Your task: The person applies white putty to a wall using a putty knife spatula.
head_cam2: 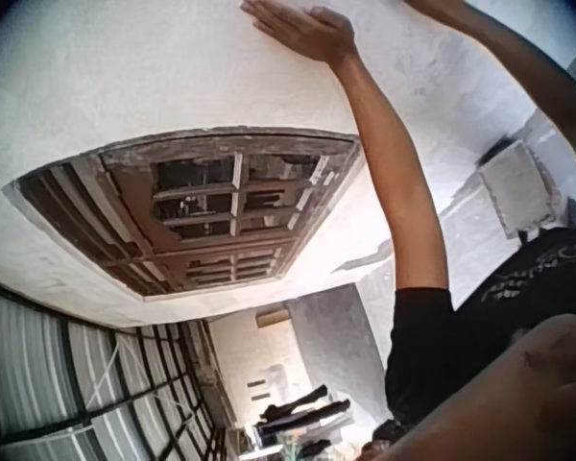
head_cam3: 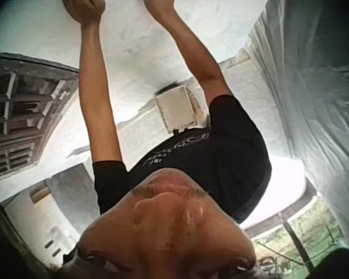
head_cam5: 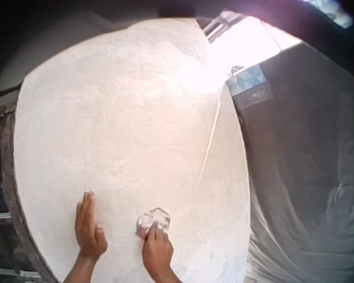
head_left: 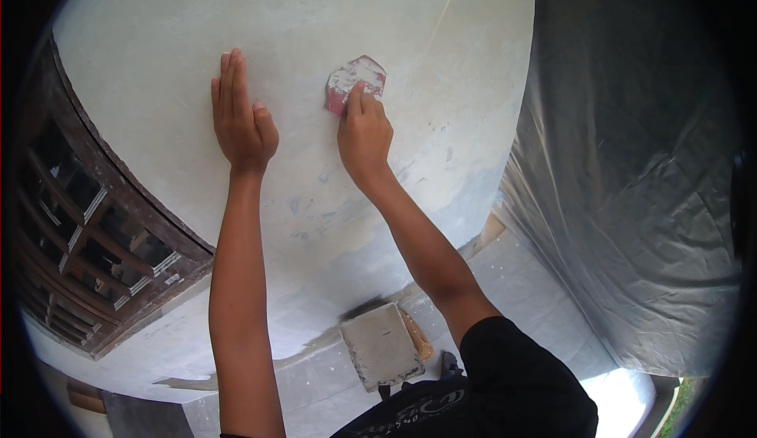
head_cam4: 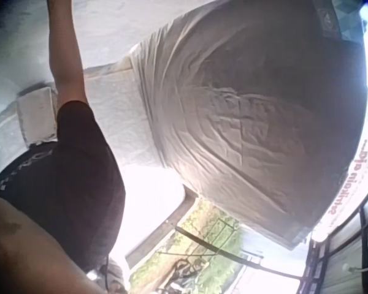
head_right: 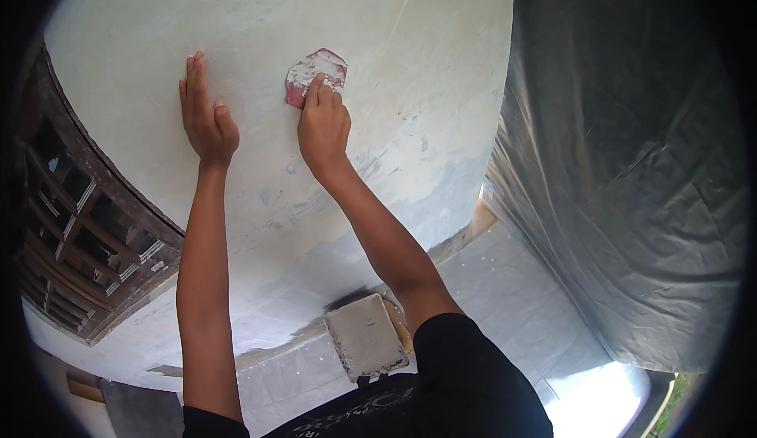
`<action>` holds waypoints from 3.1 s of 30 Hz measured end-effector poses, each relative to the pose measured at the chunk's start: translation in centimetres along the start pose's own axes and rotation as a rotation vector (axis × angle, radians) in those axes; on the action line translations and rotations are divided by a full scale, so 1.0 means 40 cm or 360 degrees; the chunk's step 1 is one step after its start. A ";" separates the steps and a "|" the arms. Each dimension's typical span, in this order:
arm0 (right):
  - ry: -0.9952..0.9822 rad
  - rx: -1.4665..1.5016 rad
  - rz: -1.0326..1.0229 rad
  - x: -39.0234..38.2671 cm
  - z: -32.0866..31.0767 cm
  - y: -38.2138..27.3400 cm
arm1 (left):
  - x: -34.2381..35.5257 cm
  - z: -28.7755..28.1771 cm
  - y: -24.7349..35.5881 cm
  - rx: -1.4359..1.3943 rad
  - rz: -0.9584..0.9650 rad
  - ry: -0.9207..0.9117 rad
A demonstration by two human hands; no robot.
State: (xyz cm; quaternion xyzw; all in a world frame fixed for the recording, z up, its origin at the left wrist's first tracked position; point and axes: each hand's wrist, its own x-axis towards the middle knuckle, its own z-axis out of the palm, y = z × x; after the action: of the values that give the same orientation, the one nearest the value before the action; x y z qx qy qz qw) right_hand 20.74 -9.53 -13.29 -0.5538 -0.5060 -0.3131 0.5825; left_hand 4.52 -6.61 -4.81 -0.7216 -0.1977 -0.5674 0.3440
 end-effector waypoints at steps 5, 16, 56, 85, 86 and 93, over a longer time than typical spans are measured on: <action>-0.0276 0.0032 0.0039 -0.105 0.008 -0.016 | 0.002 0.001 -0.005 0.0004 0.0005 0.0012; -0.0066 0.0519 0.0148 -0.044 -0.127 0.004 | -0.004 0.004 -0.004 0.0010 0.0000 0.0011; -0.1019 0.1556 0.1811 -0.745 -0.438 -0.167 | -0.798 -0.564 0.315 -0.0958 -0.1232 -0.0497; -0.1927 0.0192 0.1617 -1.757 -0.391 -0.058 | -1.634 -0.722 0.499 -0.1076 -0.1915 -0.1276; -0.1905 0.0263 0.1645 -1.777 -0.384 -0.057 | -1.650 -0.723 0.507 -0.1077 -0.1921 -0.1289; -0.1954 0.0359 0.1629 -1.818 -0.332 -0.108 | -1.732 -0.743 0.540 -0.1066 -0.1962 -0.1424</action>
State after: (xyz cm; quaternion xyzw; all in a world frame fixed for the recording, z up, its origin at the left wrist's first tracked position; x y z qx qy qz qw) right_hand -1.28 -37.35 -78.29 -0.7278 -0.4480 0.4056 0.3241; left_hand -20.46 -35.56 -73.26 -0.7056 -0.4963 -0.3424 -0.3724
